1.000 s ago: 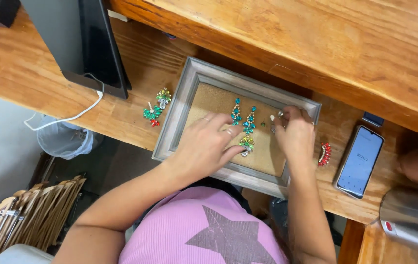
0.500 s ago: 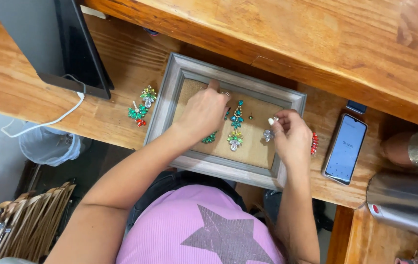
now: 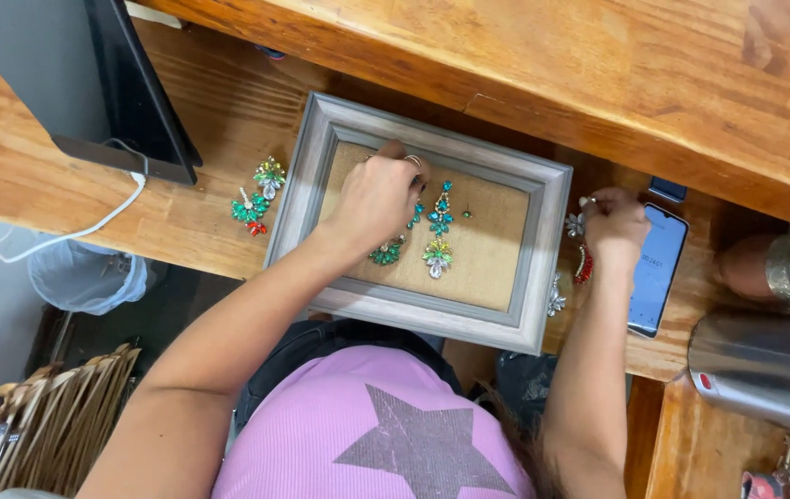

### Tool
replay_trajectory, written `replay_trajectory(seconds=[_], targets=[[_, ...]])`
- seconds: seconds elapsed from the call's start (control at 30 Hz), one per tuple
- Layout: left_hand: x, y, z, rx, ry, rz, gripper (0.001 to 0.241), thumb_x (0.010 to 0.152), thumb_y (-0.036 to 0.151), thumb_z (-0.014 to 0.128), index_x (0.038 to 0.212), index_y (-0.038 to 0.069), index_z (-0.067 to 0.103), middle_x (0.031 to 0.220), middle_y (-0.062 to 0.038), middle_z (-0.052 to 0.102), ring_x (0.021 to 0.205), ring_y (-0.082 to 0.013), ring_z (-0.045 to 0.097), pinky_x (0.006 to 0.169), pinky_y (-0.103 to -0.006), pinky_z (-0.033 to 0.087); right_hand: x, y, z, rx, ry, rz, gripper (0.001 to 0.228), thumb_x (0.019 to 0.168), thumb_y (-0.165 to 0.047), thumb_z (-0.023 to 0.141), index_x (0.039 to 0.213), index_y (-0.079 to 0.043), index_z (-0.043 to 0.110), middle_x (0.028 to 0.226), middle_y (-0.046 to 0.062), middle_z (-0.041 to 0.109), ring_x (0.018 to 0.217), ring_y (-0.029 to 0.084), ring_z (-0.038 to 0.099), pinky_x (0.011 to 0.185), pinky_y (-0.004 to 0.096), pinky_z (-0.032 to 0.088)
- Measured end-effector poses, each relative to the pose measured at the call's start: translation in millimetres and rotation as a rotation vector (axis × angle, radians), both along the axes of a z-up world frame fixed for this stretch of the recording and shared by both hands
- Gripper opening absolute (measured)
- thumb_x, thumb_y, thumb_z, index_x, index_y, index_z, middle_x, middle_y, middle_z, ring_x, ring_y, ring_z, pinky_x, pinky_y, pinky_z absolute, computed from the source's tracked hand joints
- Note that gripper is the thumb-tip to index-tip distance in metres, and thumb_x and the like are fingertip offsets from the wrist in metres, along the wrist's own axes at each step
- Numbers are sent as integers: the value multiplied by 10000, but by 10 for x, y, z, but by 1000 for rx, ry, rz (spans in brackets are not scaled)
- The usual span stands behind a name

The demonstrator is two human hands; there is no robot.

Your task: Arranging various pairs of decorative earrings onto a padded display board within a frame.

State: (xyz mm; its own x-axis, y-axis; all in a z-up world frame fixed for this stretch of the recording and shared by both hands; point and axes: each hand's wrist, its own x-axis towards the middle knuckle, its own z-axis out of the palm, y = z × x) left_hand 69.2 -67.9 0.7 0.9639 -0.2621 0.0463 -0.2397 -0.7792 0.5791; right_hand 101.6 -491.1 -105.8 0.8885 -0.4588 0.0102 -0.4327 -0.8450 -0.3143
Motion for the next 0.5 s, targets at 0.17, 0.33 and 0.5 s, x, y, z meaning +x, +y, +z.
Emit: replay_trajectory(seconds=[0.17,0.33,0.5], targets=[[-11,110,-24,-238,34,25,122,881,65,697,963,140,747,924,-128,638,857,-428,727,767,-512,615,-136,265,200,-1,-11,29,208,920,-275,797,1103,-183,762,1014,49,772,998,325,725,868,459,586],[-295,337,446,-474,32,35,201,874,27,703,1012,168,744,897,-121,635,858,-358,730,757,-439,617,-488,591,589,-79,-281,138,252,924,-117,839,1158,-93,751,1057,158,727,988,378,716,846,448,605],[-661,537,670,-626,238,-58,411,850,-57,695,1217,124,731,877,-167,674,807,-324,753,733,-421,648,-1019,1252,1168,139,-359,271,217,985,-127,799,1187,-91,727,1024,126,664,999,352,679,953,481,497]])
